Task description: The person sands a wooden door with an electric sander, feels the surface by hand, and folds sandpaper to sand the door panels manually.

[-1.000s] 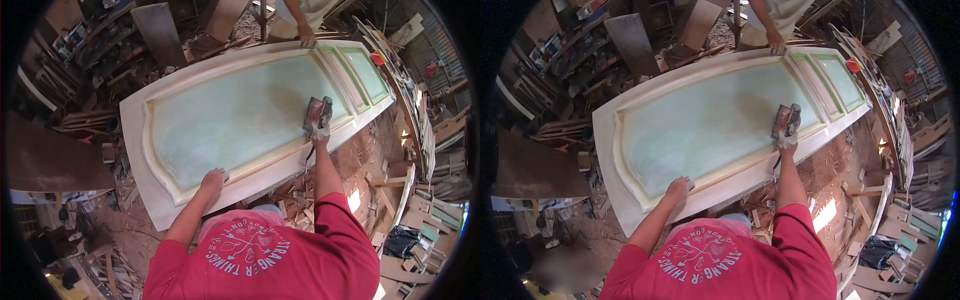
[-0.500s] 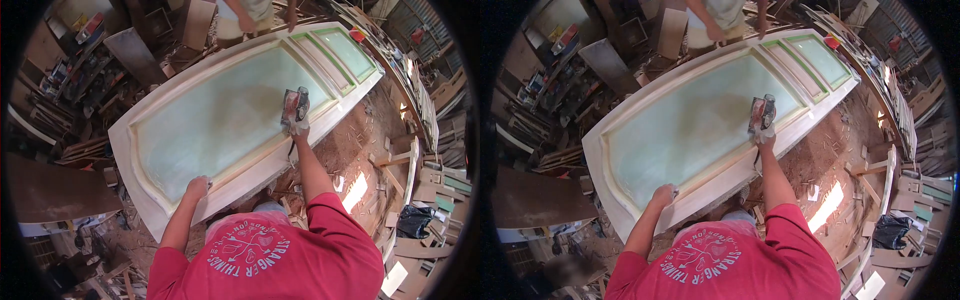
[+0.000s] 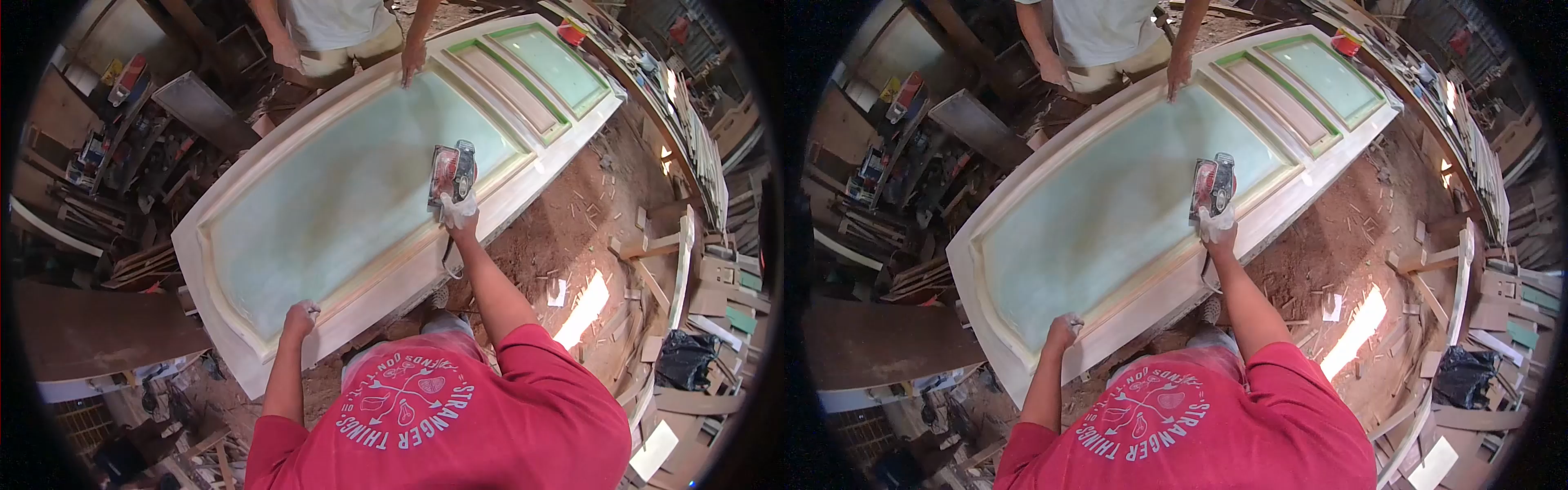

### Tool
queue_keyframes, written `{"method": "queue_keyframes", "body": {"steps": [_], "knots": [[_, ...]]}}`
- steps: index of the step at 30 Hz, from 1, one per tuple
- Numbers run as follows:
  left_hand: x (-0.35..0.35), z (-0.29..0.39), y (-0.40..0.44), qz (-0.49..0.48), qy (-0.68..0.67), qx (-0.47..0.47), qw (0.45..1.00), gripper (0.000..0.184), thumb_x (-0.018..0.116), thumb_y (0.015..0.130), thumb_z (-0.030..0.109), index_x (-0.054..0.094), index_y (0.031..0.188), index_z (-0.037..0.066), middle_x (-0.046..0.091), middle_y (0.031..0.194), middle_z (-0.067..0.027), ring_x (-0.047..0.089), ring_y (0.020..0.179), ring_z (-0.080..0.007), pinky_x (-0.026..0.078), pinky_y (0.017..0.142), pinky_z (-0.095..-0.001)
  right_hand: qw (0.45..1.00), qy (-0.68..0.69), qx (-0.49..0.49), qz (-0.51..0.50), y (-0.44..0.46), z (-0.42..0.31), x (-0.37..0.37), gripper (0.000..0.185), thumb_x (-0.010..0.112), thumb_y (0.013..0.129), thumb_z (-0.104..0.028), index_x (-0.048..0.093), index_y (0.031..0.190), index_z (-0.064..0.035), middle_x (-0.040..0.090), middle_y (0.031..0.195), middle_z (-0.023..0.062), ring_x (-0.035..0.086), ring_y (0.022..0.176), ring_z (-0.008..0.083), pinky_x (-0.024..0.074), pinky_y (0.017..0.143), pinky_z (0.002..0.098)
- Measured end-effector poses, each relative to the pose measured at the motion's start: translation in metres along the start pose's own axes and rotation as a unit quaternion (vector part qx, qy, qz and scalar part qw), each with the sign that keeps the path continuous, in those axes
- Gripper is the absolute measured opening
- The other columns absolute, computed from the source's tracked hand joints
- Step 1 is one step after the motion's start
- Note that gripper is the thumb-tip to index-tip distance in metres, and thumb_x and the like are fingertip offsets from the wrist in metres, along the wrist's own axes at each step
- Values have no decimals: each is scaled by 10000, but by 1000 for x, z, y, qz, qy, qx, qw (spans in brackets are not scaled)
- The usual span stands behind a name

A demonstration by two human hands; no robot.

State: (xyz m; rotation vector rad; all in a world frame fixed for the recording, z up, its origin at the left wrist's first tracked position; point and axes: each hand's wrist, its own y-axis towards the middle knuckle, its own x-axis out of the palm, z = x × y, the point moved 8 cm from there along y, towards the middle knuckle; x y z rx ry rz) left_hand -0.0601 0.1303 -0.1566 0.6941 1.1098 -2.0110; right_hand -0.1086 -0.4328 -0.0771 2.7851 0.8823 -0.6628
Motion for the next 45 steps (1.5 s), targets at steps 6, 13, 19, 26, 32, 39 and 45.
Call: {"method": "queue_keyframes", "body": {"steps": [6,13,19,26,32,39,45], "knots": [[13,-26,26,24,79,-76,994,213,856,810,211,805,993,114,807,997,-192,781,932,-390,624,826,-470,996,-10,82,-42,5,-2,-2,528,799,922,-367,612,1251,1,769,1083,269,744,1046,473,575,932,516],[31,-78,43,18,32,-190,981,289,935,709,193,754,884,51,814,941,-164,792,869,-339,616,751,-468,993,-4,96,-63,10,9,2,588,774,925,-372,592,1322,21,762,1146,313,732,1111,499,570,983,540],[37,-95,47,32,47,-233,971,325,951,714,212,705,826,32,799,910,-170,774,836,-339,610,731,-462,997,2,70,-38,12,8,1,504,793,930,-293,605,1282,15,783,1079,261,764,1006,460,597,897,514],[40,-95,50,51,165,-252,952,443,973,696,287,761,953,-6,799,1011,-213,771,945,-382,630,822,-471,995,-4,84,-56,13,11,1,526,797,929,-296,588,1293,19,777,1085,266,756,1026,469,590,920,508],[24,-65,45,1,183,-275,944,418,921,780,265,761,1059,-2,780,1164,-273,755,1121,-452,637,924,-501,997,-10,72,-33,12,11,0,532,798,924,-303,588,1293,16,773,1095,281,753,1034,483,590,922,514],[17,-44,35,12,158,-278,947,479,964,724,222,767,1110,18,789,1203,-246,763,1150,-430,637,954,-510,997,-28,62,-47,10,1,0,605,777,921,-365,581,1310,56,754,1100,338,730,1063,530,583,941,552],[26,-53,45,-2,128,-281,951,429,950,711,186,779,1057,-2,790,1180,-262,763,1136,-447,636,949,-519,997,-58,38,-35,13,-2,4,528,816,903,-352,614,1207,31,769,1026,295,756,973,494,601,862,520]]}}
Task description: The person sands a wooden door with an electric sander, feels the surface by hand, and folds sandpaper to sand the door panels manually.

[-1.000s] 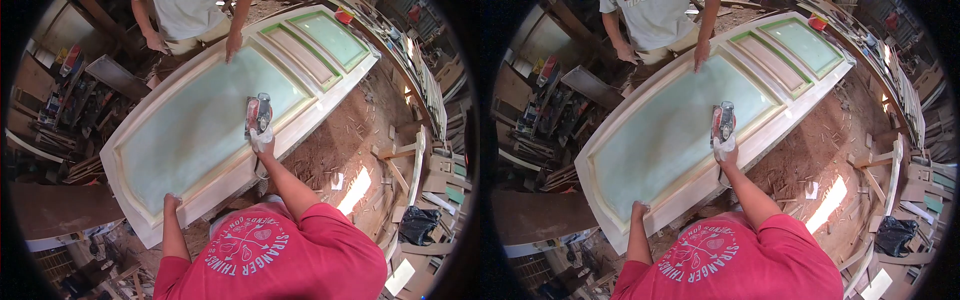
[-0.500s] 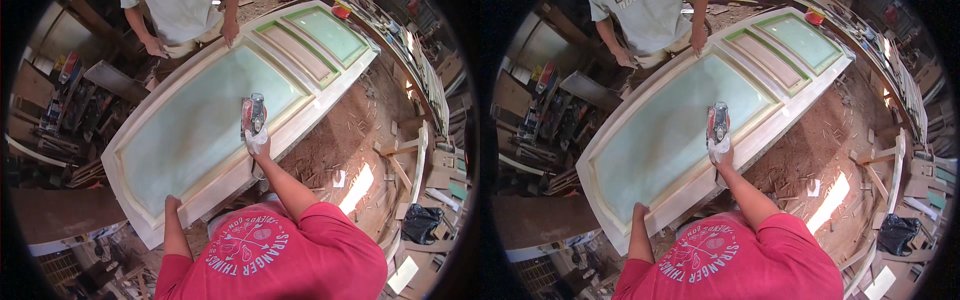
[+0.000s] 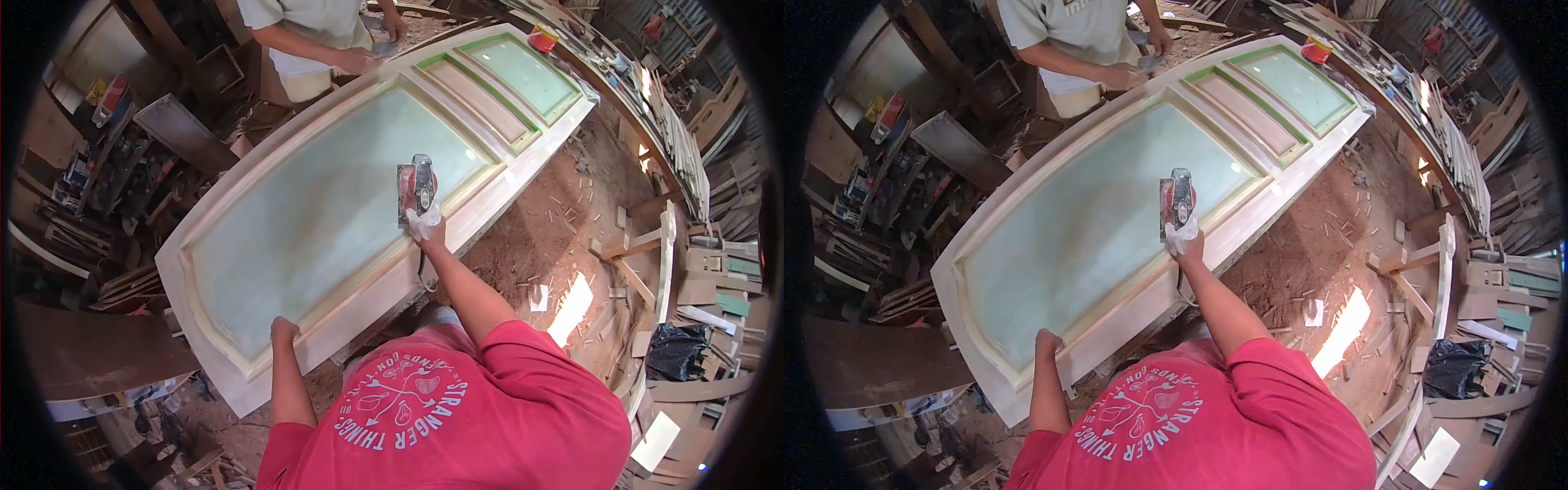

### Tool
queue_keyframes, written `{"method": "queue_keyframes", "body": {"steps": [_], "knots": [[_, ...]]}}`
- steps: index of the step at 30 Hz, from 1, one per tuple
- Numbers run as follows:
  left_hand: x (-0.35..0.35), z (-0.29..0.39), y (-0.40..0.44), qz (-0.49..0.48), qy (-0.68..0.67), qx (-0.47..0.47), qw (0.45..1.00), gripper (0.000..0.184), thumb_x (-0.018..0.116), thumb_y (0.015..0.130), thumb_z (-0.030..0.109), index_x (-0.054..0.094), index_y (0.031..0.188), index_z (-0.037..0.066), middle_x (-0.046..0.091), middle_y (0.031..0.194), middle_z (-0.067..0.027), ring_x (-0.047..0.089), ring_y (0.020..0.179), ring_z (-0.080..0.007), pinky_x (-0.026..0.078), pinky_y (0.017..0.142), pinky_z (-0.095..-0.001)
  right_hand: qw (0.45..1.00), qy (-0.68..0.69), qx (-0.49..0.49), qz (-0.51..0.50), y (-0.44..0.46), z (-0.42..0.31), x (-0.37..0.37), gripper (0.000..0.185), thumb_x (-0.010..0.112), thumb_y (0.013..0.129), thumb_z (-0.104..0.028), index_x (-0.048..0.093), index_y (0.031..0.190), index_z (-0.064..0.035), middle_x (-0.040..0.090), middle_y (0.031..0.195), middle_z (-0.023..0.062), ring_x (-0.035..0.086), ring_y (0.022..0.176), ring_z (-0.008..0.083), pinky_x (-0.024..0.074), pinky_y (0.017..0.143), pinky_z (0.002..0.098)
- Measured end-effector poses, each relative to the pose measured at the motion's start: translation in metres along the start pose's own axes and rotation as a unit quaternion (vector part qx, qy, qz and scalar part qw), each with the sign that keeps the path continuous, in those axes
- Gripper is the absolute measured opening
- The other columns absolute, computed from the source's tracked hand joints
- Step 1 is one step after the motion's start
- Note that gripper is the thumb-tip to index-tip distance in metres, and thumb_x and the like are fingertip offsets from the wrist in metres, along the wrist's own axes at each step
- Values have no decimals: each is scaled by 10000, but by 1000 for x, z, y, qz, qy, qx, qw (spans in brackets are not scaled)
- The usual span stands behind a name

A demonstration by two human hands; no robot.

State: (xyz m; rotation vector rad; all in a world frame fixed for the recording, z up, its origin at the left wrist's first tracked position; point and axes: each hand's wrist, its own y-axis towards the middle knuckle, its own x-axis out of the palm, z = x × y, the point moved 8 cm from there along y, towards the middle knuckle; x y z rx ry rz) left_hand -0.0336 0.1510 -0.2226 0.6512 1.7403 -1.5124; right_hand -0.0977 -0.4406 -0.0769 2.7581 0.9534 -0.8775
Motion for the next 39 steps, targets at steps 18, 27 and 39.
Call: {"method": "queue_keyframes", "body": {"steps": [18,27,39], "knots": [[-7,140,-152,204,-98,13,974,348,739,996,380,784,1103,52,760,1122,-240,714,1096,-451,562,960,-558,968,-19,-40,-247,41,-9,-21,631,775,908,-426,576,1341,-12,757,1097,324,730,1061,517,588,917,557],[18,323,-170,252,-60,244,935,507,776,957,458,769,1238,36,732,1232,-269,651,1251,-474,508,1121,-539,899,104,-39,-424,106,-5,-58,526,845,873,-378,715,1224,-8,777,1061,215,748,928,382,583,889,460],[33,329,-170,342,-65,169,922,1016,874,823,462,394,1650,116,324,1754,-224,277,1636,-423,233,1314,-629,968,147,98,-175,209,84,-232,399,847,948,-134,669,1295,-51,722,952,16,610,700,115,511,614,305]]}}
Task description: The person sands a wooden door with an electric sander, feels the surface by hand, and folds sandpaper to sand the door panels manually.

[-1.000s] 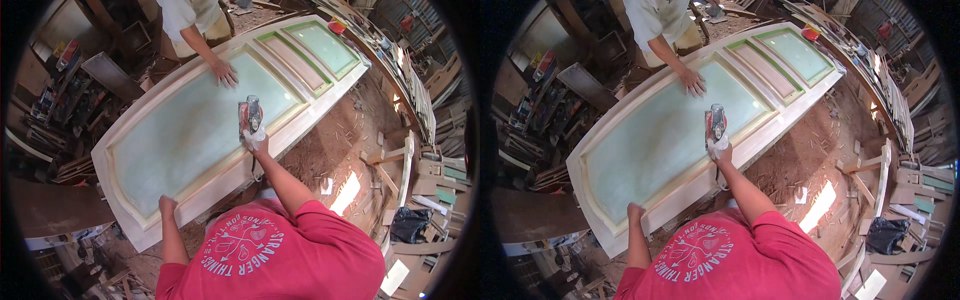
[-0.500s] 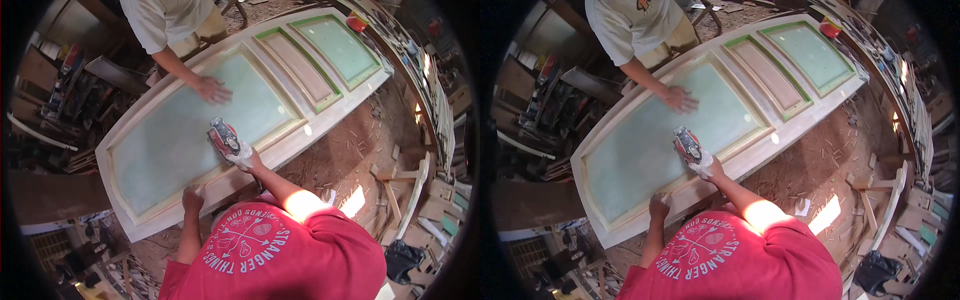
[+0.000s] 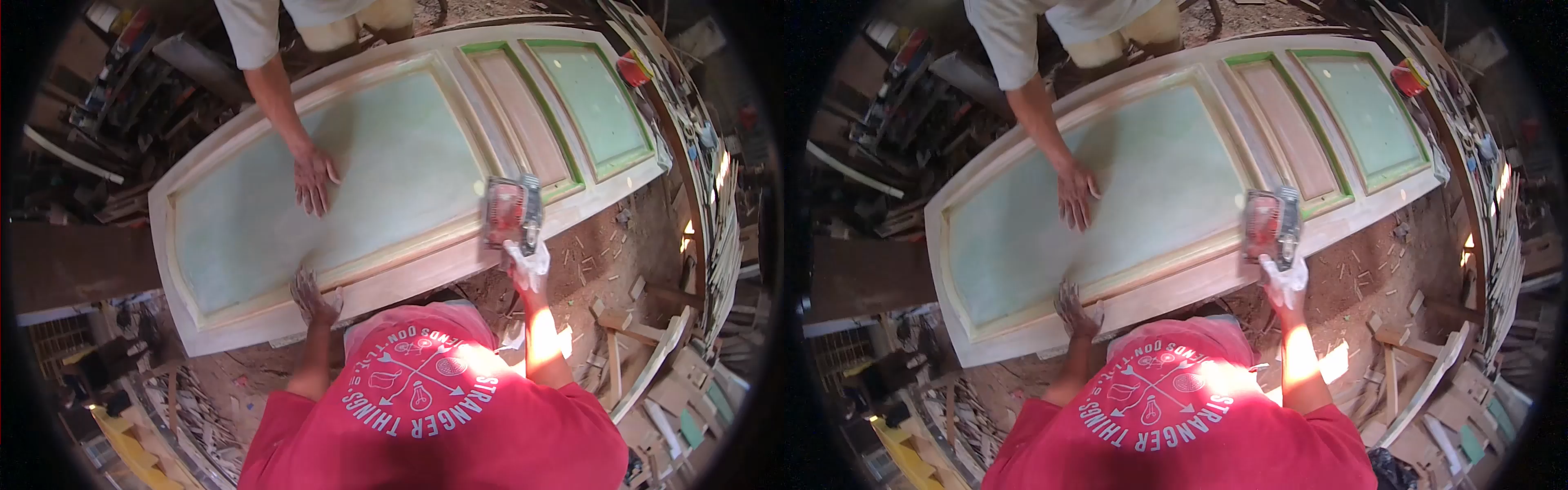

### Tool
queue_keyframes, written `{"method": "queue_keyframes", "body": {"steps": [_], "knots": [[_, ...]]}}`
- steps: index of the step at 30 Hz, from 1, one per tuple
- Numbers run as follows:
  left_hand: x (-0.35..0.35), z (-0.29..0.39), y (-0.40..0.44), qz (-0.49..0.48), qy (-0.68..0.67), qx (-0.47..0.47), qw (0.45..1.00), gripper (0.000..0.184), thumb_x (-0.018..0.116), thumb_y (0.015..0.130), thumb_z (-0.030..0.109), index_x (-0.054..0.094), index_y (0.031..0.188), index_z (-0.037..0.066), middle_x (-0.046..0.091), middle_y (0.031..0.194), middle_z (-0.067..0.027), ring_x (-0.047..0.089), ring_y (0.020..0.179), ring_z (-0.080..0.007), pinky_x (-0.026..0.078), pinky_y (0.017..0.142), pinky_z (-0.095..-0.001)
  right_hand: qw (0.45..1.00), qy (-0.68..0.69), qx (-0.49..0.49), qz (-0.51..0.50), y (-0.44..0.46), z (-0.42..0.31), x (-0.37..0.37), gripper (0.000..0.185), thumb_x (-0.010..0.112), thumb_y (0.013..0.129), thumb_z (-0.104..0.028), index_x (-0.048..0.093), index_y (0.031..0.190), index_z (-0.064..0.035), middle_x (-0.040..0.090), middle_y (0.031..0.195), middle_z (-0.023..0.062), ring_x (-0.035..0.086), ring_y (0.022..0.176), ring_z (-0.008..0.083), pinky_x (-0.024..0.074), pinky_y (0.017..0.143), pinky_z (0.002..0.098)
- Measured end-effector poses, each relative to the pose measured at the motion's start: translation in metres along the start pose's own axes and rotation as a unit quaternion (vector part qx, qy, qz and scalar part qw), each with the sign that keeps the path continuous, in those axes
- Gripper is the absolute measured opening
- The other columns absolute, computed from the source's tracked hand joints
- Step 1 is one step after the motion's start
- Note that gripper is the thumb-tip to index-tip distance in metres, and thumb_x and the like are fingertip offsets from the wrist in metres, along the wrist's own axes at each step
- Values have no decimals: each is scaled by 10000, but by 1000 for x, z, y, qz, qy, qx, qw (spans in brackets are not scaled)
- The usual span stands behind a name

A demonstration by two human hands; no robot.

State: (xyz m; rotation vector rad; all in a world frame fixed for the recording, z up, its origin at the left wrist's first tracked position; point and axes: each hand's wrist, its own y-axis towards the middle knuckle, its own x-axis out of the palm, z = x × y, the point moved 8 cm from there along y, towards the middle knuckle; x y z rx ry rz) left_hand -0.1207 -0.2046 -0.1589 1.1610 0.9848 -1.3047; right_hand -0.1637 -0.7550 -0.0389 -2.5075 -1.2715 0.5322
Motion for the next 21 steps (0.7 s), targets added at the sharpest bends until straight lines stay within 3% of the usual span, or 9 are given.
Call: {"method": "queue_keyframes", "body": {"steps": [2,3,6,13,18,21], "knots": [[-3,2,-2,30,-34,25,999,1026,867,820,465,384,1663,135,314,1762,-213,281,1635,-418,243,1308,-633,998,-23,-16,55,15,23,-27,387,835,959,-129,661,1297,-61,707,896,12,592,660,98,483,564,290],[-6,0,0,48,-46,40,997,1031,864,819,466,378,1669,144,309,1766,-208,282,1635,-415,248,1304,-635,997,-11,29,66,14,30,-36,424,830,963,-126,634,1334,-59,699,884,2,592,670,99,478,552,288],[0,-6,-4,3,-36,-26,999,1019,855,816,484,392,1669,173,329,1762,-191,301,1627,-410,267,1294,-624,996,1,38,85,19,50,-37,524,812,966,-94,576,1430,-33,703,1024,52,631,753,142,511,581,301],[-19,1,8,-26,-44,-46,998,1025,848,801,525,415,1667,186,354,1752,-167,317,1620,-403,292,1282,-602,994,-6,-43,99,19,65,-28,636,756,943,22,516,1532,-4,685,1282,124,689,950,211,592,778,350],[-24,2,10,-13,-58,-37,998,1039,835,811,543,400,1680,175,364,1748,-163,324,1619,-402,288,1281,-606,989,-60,-68,121,10,36,-19,597,763,934,3,539,1487,-17,698,1135,112,623,694,165,506,549,308],[-20,-1,8,-19,-53,-42,997,1050,825,817,563,389,1688,171,368,1745,-163,324,1619,-404,285,1285,-606,991,-11,-78,105,15,46,-21,593,766,921,14,544,1469,-25,701,1079,109,580,606,154,461,472,298]]}}
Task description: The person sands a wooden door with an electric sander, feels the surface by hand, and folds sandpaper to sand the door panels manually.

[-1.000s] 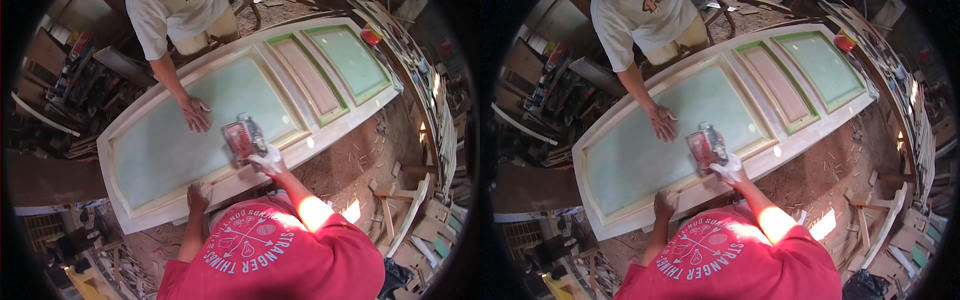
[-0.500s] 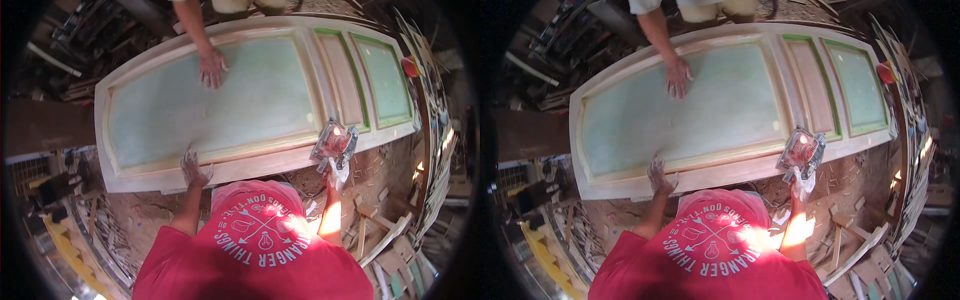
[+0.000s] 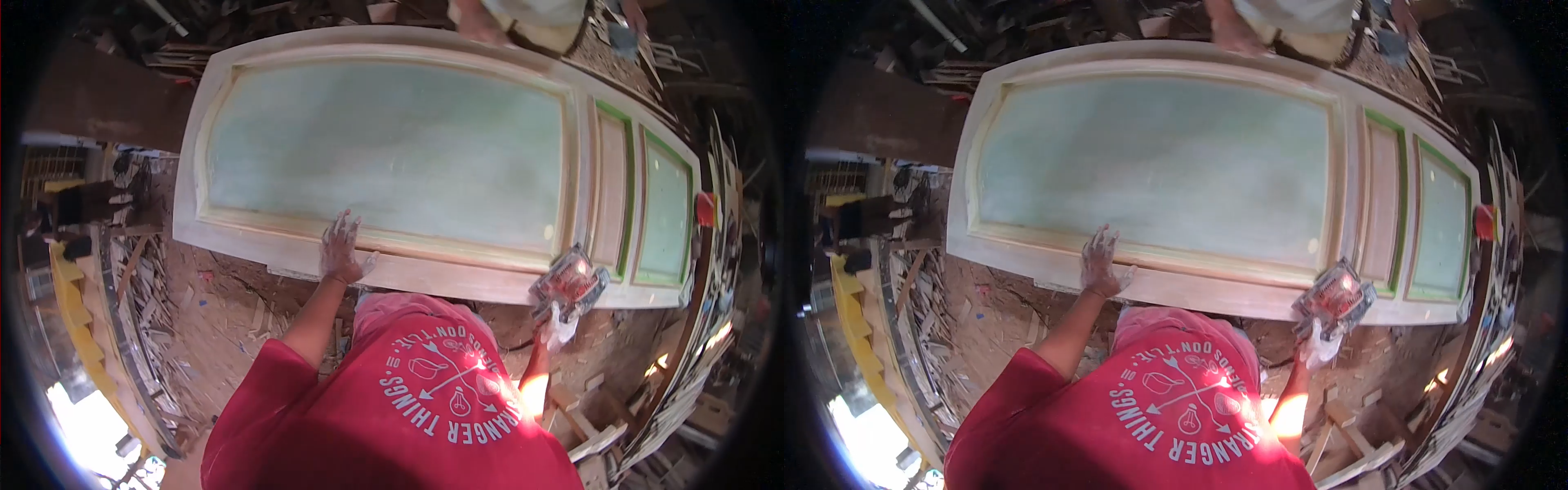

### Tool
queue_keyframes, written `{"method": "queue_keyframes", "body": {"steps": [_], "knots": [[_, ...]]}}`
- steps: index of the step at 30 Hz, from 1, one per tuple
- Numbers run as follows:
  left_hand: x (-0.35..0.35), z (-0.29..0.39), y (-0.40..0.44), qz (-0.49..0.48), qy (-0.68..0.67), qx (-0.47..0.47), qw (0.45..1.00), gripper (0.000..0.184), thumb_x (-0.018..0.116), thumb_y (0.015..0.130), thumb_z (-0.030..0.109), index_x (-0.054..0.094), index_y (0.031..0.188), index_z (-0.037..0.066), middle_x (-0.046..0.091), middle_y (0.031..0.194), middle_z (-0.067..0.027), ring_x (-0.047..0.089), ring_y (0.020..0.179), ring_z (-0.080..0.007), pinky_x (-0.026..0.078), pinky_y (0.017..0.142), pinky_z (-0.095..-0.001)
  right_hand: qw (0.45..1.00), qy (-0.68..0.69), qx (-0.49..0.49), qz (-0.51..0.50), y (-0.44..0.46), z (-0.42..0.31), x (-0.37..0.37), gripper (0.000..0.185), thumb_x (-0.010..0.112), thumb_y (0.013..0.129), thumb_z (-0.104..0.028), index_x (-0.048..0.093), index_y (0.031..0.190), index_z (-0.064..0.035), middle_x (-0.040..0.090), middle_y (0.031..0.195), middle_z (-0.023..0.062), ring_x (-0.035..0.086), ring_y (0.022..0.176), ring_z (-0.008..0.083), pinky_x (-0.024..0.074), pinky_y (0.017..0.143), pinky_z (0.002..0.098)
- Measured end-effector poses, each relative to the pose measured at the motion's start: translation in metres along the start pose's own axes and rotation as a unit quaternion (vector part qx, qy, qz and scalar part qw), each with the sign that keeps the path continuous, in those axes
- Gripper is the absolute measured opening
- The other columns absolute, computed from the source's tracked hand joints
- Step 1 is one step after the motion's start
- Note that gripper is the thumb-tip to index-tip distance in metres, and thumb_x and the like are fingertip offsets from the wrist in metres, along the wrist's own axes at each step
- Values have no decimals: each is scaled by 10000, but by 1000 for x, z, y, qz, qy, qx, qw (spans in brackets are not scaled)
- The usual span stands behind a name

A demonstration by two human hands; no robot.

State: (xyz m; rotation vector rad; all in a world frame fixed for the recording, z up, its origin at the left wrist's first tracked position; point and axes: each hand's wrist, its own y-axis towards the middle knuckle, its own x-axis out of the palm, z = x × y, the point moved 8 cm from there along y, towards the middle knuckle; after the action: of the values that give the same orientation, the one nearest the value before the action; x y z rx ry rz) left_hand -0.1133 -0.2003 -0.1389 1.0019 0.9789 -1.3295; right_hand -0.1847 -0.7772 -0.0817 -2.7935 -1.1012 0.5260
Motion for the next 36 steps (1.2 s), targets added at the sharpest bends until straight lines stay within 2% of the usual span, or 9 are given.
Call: {"method": "queue_keyframes", "body": {"steps": [5,8,11,13,16,20,27,30,36], "knots": [[-6,-2,0,-20,-7,-18,1000,1047,802,831,599,398,1686,150,335,1766,-165,296,1632,-402,271,1295,-603,998,60,12,1,25,46,-17,628,782,893,44,549,1474,-5,700,1142,109,658,756,187,560,591,322],[-3,-5,-1,-33,-11,-24,999,1033,782,850,621,409,1682,137,313,1779,-161,271,1645,-387,256,1306,-593,999,21,-37,2,27,40,-14,523,779,924,-7,571,1404,-37,626,829,39,541,500,133,420,423,295],[-3,-5,-2,-37,-19,-29,999,1031,799,843,606,408,1681,150,317,1778,-151,271,1649,-377,256,1307,-596,998,43,-44,3,41,56,-22,536,758,928,5,567,1426,-35,647,837,58,553,501,138,428,421,291],[-6,-5,-1,-36,-25,-30,999,1032,807,840,600,405,1681,157,320,1776,-148,275,1650,-374,257,1307,-600,998,60,-11,-36,43,56,-23,647,750,903,111,551,1515,41,689,1328,147,707,954,233,620,776,360],[-6,-5,-3,-45,-26,-27,998,1027,771,862,637,404,1685,143,298,1786,-150,254,1658,-366,241,1318,-593,998,-19,48,-20,35,45,-24,625,757,908,103,557,1498,47,703,1248,134,701,882,216,608,730,348],[-5,-8,-4,-69,-25,-34,997,1020,705,907,688,395,1698,122,258,1802,-155,204,1676,-356,207,1340,-578,999,25,-34,-5,41,47,-20,527,782,917,-26,589,1408,-19,683,878,84,554,481,170,431,425,320],[-3,-11,-5,-71,-30,-47,996,998,739,905,653,403,1690,137,272,1795,-159,224,1670,-366,222,1337,-583,1000,14,-26,2,34,36,-14,426,773,919,-31,611,1313,-27,644,731,72,542,433,182,403,387,317],[-5,-11,-4,-73,-37,-40,996,1006,738,910,650,393,1694,122,271,1795,-164,221,1670,-371,220,1338,-584,1000,5,9,-19,47,52,-21,601,766,901,32,557,1464,10,680,910,90,560,541,143,447,434,284],[-6,-11,-5,-69,-48,-39,996,1007,737,912,648,393,1691,112,271,1795,-162,223,1667,-376,228,1335,-587,998,-17,55,13,42,50,-22,485,735,929,48,586,1387,-10,681,895,101,554,538,133,443,420,258]]}}
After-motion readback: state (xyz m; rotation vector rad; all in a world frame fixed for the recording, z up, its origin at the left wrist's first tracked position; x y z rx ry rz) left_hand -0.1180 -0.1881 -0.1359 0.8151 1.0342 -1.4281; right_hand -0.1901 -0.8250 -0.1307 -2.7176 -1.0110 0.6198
